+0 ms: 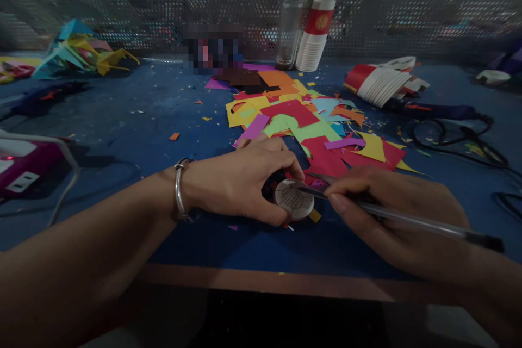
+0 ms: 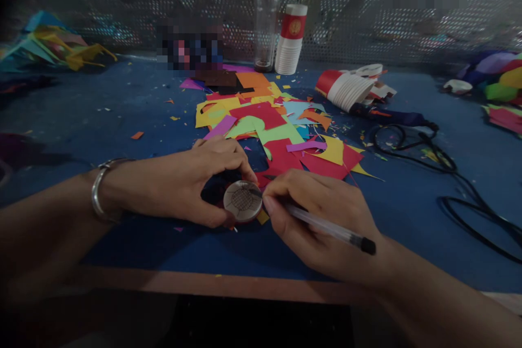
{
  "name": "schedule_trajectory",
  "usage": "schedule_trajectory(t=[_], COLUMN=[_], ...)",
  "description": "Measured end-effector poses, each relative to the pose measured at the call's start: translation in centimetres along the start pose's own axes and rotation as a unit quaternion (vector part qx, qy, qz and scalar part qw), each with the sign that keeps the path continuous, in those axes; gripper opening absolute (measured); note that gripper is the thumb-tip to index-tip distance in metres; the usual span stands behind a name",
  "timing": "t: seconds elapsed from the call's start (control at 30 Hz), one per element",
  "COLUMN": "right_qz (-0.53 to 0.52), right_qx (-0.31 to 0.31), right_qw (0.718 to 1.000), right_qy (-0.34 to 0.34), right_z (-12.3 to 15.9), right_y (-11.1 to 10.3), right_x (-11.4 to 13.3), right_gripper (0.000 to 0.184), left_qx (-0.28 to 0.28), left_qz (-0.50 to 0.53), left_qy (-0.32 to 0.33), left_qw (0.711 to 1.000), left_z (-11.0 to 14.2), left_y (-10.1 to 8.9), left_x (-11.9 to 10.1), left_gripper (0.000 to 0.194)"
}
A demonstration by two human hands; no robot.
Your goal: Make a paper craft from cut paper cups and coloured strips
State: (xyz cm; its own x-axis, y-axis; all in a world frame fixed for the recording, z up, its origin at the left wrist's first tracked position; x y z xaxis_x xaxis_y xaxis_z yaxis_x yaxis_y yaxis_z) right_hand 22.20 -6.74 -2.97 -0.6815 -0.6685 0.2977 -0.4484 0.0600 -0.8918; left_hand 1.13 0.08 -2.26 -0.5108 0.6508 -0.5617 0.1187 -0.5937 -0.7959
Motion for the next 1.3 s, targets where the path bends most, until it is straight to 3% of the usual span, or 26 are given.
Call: schedule_trajectory(t=[1.3], right_qz=[0.030], right_qx=[-0.002], right_qw=[1.000], right_qy=[-0.006], right_z=[-0.7], right_y=[-0.4], right_x=[0.4], right_gripper=[0.017], left_qx=[-0.003], left_qz=[0.012], left_qy=[0.004], left_qw=[1.000], left_z=[-0.1], left_y=[-0.1], left_x=[-0.3], left_gripper=[0.043])
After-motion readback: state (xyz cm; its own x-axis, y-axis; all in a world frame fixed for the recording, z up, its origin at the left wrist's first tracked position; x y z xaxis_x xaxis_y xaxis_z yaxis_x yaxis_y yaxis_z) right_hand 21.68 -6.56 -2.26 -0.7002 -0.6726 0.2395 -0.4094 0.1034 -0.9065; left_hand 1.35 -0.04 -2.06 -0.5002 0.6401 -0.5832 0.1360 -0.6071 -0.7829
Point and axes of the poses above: each hand's wrist, its own z-axis away from the middle knuckle, its own y-axis out of the palm, x = y × z, the point moved 2 cm from there along -z, towards the middle knuckle, and after that the axes turned 9 degrees about x, right-handed, at the moved point
